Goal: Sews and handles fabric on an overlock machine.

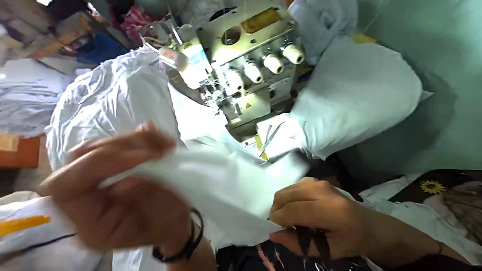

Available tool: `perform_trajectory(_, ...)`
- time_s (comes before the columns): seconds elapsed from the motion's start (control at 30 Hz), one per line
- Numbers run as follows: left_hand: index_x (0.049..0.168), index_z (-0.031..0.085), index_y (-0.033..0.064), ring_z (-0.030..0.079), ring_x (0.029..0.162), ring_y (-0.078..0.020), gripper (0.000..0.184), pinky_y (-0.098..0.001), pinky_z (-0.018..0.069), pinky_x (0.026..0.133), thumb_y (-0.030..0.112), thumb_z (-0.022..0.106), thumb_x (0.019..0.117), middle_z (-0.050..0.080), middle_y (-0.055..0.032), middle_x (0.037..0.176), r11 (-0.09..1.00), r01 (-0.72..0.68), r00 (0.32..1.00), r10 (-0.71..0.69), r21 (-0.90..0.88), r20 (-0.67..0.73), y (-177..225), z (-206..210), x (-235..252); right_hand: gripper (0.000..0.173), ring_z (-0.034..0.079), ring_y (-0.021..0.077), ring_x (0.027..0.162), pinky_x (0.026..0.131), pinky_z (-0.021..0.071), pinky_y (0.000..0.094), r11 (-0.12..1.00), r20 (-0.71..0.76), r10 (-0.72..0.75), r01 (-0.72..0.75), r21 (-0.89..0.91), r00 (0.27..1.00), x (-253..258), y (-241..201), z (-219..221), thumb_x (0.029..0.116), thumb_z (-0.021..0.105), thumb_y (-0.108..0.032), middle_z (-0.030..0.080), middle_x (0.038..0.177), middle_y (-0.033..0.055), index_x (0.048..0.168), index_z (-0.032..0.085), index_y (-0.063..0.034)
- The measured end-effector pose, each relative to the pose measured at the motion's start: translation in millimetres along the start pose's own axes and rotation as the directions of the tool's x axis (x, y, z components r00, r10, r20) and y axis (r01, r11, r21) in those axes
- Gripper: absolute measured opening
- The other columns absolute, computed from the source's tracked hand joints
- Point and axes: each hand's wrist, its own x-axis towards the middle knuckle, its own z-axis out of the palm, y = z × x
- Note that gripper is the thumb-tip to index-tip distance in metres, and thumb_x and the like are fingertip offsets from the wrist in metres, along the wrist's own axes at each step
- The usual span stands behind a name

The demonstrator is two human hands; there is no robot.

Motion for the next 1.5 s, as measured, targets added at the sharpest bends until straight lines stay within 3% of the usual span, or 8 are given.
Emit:
perform_trajectory(0.17, 0.087, 0.065, 0.0053, 0.059, 0.074, -0.0007, 0.034, -0.0187, 0.0485, 0.070, 0.032, 0.057, 0.1058, 0.062, 0.0009, 0.079, 0.891, -0.023, 0.956, -0.113, 0.454, 0.272, -48.3, -13.5, -1.1, 0.015, 0.049, -0.0060, 0.060, 0.056, 0.0399, 0.0097, 0.843, 0.075, 0.430, -0.430, 0.323, 0.900, -2.1, 65.2, 29.8, 0.0905, 0.068, -0.009, 0.059, 0.067, -0.0022, 0.081, 0.066, 0.0024)
perform_trajectory(0.27, 0.120, 0.063, -0.0068, 0.065, 0.110, -0.0326, 0.032, -0.0467, 0.0507, 0.098, 0.018, 0.064, 0.1004, 0.066, -0.0231, 0.118, 0.872, 0.045, 0.820, -0.311, 0.488, 0.480, -106.0, 3.1, -24.7, 0.022, 0.051, -0.0034, 0.061, 0.059, 0.0462, 0.0157, 0.521, 0.181, 0.783, -0.787, 0.331, 0.594, -6.2, 114.4, 39.0, 0.0887, 0.074, -0.017, 0.058, 0.076, -0.0073, 0.102, 0.066, -0.0022)
perform_trajectory(0.37, 0.114, 0.062, -0.0067, 0.064, 0.105, -0.0294, 0.025, -0.0422, 0.0508, 0.090, 0.013, 0.065, 0.0979, 0.065, -0.0223, 0.113, 0.867, 0.084, 0.866, -0.307, 0.491, 0.394, -111.5, 0.4, -26.5, 0.029, 0.059, -0.0026, 0.066, 0.063, 0.0500, 0.0168, 0.514, 0.041, 0.841, -0.821, 0.249, 0.539, 4.5, 125.7, 45.3, 0.0912, 0.076, -0.025, 0.067, 0.083, -0.0015, 0.106, 0.069, -0.0008)
perform_trajectory(0.63, 0.111, 0.071, -0.0025, 0.058, 0.120, -0.0354, 0.023, -0.0538, 0.0413, 0.099, 0.005, 0.058, 0.0933, 0.063, -0.0198, 0.127, 0.853, 0.058, 0.793, -0.355, 0.519, 0.496, -114.2, 10.7, -25.1, 0.013, 0.050, -0.0049, 0.052, 0.051, 0.0427, 0.0137, 0.670, -0.236, 0.737, -0.638, 0.380, 0.633, 18.9, 138.8, 53.1, 0.0893, 0.073, -0.006, 0.057, 0.059, -0.0089, 0.078, 0.066, -0.0083)
perform_trajectory(0.83, 0.102, 0.063, -0.0045, 0.058, 0.073, -0.0193, 0.017, -0.0281, 0.0481, 0.064, 0.012, 0.057, 0.1005, 0.060, -0.0135, 0.085, 0.881, -0.098, 0.778, -0.222, 0.462, 0.588, -94.9, 8.5, -14.3, 0.016, 0.055, -0.0061, 0.069, 0.066, 0.0454, 0.0088, 0.911, -0.384, 0.402, -0.407, 0.072, 0.832, -1.0, 143.8, 58.8, 0.0917, 0.068, -0.006, 0.063, 0.074, 0.0002, 0.079, 0.070, 0.0036)
perform_trajectory(0.93, 0.098, 0.066, -0.0020, 0.063, 0.083, -0.0247, 0.029, -0.0339, 0.0509, 0.071, 0.026, 0.071, 0.0936, 0.064, -0.0158, 0.091, 0.888, -0.184, 0.781, -0.128, 0.420, 0.611, -100.5, -1.3, -20.2, 0.011, 0.057, -0.0028, 0.072, 0.067, 0.0471, 0.0102, 0.922, -0.372, 0.367, -0.386, 0.025, 0.852, 0.0, 149.8, 57.3, 0.0874, 0.068, -0.003, 0.065, 0.078, 0.0038, 0.081, 0.072, 0.0040)
perform_trajectory(1.2, 0.093, 0.062, 0.0054, 0.062, 0.078, -0.0130, 0.025, -0.0231, 0.0490, 0.065, 0.027, 0.073, 0.0870, 0.064, -0.0086, 0.085, 0.842, 0.096, 0.943, -0.248, 0.531, 0.224, -49.0, 12.6, -87.7, 0.015, 0.056, -0.0045, 0.066, 0.060, 0.0455, 0.0096, 0.935, -0.472, 0.323, -0.353, 0.026, 0.820, 26.0, 130.0, 58.2, 0.0862, 0.066, -0.001, 0.064, 0.073, 0.0011, 0.071, 0.062, 0.0003)
perform_trajectory(1.5, 0.099, 0.073, 0.0019, 0.066, 0.111, -0.0268, 0.014, -0.0421, 0.0452, 0.103, 0.011, 0.065, 0.0923, 0.072, -0.0154, 0.110, 0.761, 0.021, 0.967, -0.181, 0.649, 0.181, -55.7, 27.2, -82.3, 0.018, 0.054, 0.0073, 0.062, 0.055, 0.0411, 0.0152, 0.914, -0.367, 0.003, -0.151, -0.375, 0.930, 41.8, 103.1, 50.6, 0.0814, 0.071, -0.002, 0.057, 0.065, 0.0073, 0.069, 0.059, 0.0006)
